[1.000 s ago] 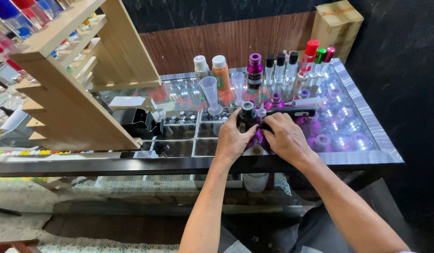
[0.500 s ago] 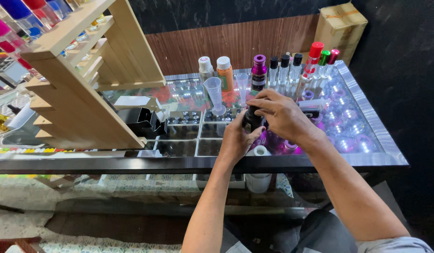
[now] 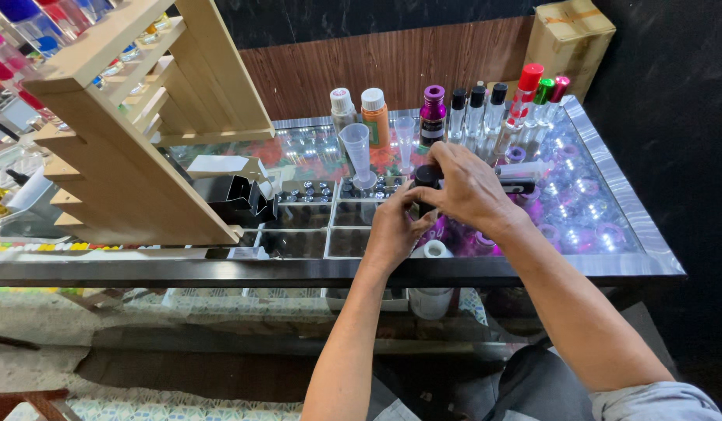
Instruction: The person uses a syringe and a funnel to transfer liquid from various colored bottles into a clear plastic cup. They then use the syringe to draw liquid from the cup and dispense it into a small purple bottle. The person repeats this process with different colored liquids.
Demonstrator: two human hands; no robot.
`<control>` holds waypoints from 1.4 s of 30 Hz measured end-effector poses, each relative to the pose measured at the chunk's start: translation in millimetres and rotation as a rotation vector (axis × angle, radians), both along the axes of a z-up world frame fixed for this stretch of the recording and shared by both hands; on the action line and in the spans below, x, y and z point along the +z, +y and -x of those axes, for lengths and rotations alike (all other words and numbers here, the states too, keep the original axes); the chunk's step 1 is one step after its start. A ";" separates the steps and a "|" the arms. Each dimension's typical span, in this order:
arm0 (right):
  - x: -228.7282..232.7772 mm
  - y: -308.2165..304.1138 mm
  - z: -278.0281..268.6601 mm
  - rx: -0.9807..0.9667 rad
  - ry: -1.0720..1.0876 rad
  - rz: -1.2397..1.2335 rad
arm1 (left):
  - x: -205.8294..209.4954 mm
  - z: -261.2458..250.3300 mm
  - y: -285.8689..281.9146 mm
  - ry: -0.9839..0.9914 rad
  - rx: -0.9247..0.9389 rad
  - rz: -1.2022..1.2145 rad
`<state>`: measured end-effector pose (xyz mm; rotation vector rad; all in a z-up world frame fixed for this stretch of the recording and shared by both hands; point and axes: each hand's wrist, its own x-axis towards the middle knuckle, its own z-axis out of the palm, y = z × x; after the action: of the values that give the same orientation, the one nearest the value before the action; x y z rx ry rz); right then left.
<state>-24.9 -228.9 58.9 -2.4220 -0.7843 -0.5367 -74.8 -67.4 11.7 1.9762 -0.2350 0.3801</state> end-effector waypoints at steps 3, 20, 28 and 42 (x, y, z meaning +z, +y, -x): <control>50.0 -1.8 40.0 0.221 0.200 -0.078 | -2.5 0.7 -1.8 0.063 -0.009 0.009; 18.4 -3.3 8.7 0.193 -0.014 -0.013 | -3.0 1.6 -8.0 0.015 -0.002 0.043; 17.5 -0.3 19.5 0.299 0.079 -0.203 | 7.9 9.1 -4.5 0.019 0.004 0.038; 1.9 4.8 10.5 0.332 -0.088 -0.229 | 19.6 11.3 -5.7 0.030 -0.007 0.064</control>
<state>-35.3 -224.1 60.7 -2.0177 -1.0735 -0.5684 -86.1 -73.1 31.3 1.9165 -0.2080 0.3495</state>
